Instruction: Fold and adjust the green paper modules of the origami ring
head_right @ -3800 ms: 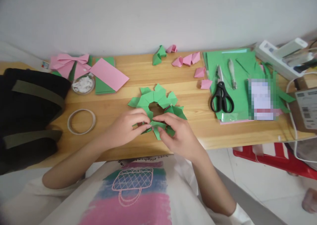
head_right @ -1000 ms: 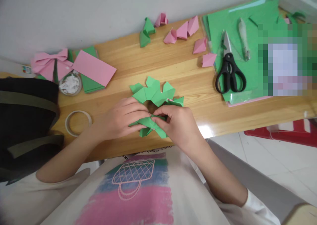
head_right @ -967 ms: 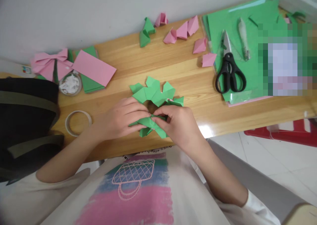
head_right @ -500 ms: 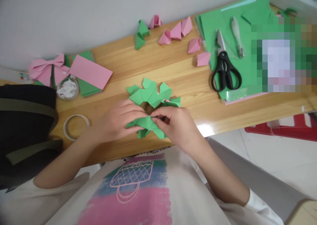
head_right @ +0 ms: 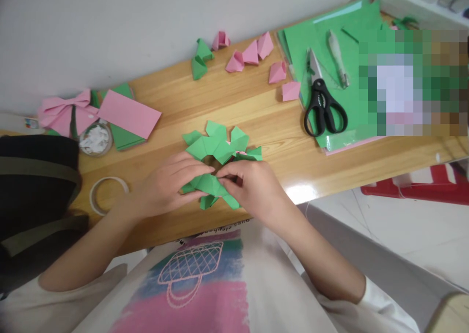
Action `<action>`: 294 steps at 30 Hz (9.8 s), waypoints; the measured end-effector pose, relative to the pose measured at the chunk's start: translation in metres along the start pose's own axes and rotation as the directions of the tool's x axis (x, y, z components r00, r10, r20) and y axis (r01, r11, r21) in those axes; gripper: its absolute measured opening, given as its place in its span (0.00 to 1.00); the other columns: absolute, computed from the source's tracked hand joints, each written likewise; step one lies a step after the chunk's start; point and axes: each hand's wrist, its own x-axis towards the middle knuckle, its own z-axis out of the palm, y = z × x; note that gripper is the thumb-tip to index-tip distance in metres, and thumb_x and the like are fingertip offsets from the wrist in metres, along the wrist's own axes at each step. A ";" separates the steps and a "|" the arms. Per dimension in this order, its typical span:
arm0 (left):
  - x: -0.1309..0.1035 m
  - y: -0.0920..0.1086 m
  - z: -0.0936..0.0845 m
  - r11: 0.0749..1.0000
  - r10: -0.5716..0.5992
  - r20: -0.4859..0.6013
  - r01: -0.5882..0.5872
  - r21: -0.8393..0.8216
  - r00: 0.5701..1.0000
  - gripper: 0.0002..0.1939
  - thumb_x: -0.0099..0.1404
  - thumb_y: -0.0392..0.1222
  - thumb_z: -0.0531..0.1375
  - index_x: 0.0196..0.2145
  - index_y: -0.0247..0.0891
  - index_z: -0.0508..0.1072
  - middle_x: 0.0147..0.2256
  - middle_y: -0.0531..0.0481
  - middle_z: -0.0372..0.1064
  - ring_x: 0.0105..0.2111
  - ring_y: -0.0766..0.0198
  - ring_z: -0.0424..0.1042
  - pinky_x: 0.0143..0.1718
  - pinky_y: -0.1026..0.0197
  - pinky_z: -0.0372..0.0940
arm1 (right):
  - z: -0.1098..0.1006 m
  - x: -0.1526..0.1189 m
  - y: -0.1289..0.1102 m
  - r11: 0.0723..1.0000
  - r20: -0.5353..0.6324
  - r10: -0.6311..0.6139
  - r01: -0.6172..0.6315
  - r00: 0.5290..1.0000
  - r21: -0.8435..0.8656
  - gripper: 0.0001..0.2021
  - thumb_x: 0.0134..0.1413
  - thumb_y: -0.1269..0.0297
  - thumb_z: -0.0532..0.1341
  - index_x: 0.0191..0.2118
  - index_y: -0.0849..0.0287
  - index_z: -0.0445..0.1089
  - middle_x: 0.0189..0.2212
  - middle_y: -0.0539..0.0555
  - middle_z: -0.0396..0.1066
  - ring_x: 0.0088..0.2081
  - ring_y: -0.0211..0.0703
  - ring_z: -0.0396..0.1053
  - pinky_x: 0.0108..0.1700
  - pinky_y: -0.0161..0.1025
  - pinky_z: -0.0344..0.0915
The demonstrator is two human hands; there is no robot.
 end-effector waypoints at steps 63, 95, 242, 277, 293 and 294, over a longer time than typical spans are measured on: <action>-0.001 0.002 0.003 0.993 -0.025 -0.017 0.023 -0.118 1.000 0.14 0.72 0.43 0.59 0.53 0.40 0.65 0.45 0.45 0.74 0.46 0.56 0.72 0.47 0.53 0.70 | -0.009 0.001 -0.003 0.999 0.069 0.035 -0.037 0.997 0.032 0.09 0.54 0.71 0.62 0.34 0.55 0.82 0.26 0.49 0.78 0.24 0.35 0.70 0.26 0.33 0.62; -0.002 -0.001 0.005 0.993 -0.014 -0.042 0.009 -0.121 0.999 0.14 0.72 0.42 0.59 0.53 0.39 0.66 0.44 0.45 0.75 0.45 0.56 0.72 0.46 0.54 0.69 | -0.009 0.003 -0.003 0.995 0.099 0.073 -0.079 0.992 0.055 0.08 0.54 0.69 0.63 0.32 0.56 0.81 0.22 0.48 0.75 0.22 0.34 0.66 0.24 0.33 0.59; -0.001 0.009 0.008 0.987 -0.012 0.002 0.012 -0.161 1.000 0.14 0.73 0.41 0.58 0.54 0.36 0.66 0.44 0.44 0.75 0.45 0.56 0.72 0.46 0.53 0.70 | -0.001 -0.013 -0.010 0.976 0.085 0.216 -0.215 0.973 -0.028 0.08 0.56 0.70 0.61 0.29 0.58 0.76 0.16 0.44 0.64 0.19 0.32 0.57 0.25 0.35 0.54; 0.004 0.011 0.007 0.977 -0.022 0.076 0.037 -0.208 0.997 0.13 0.72 0.38 0.57 0.53 0.37 0.65 0.45 0.46 0.74 0.46 0.57 0.71 0.48 0.54 0.67 | 0.007 -0.023 -0.002 0.950 -0.023 0.272 -0.265 0.962 0.165 0.03 0.55 0.66 0.63 0.36 0.55 0.69 0.29 0.48 0.76 0.24 0.35 0.69 0.26 0.34 0.62; 0.005 0.013 0.007 0.980 -0.003 0.092 0.021 -0.198 0.996 0.15 0.72 0.37 0.56 0.55 0.38 0.64 0.46 0.47 0.74 0.48 0.57 0.72 0.49 0.55 0.67 | 0.017 -0.048 -0.015 0.789 0.005 0.497 -0.454 0.868 0.414 0.10 0.59 0.63 0.63 0.45 0.54 0.65 0.29 0.46 0.72 0.15 0.31 0.65 0.15 0.30 0.62; 0.005 0.013 0.006 0.980 0.006 0.099 0.014 -0.198 0.995 0.15 0.73 0.38 0.56 0.55 0.38 0.64 0.47 0.46 0.74 0.48 0.57 0.72 0.49 0.55 0.67 | 0.016 -0.046 -0.015 0.788 0.014 0.494 -0.455 0.869 0.415 0.10 0.58 0.64 0.63 0.44 0.54 0.65 0.28 0.45 0.71 0.15 0.31 0.66 0.15 0.30 0.63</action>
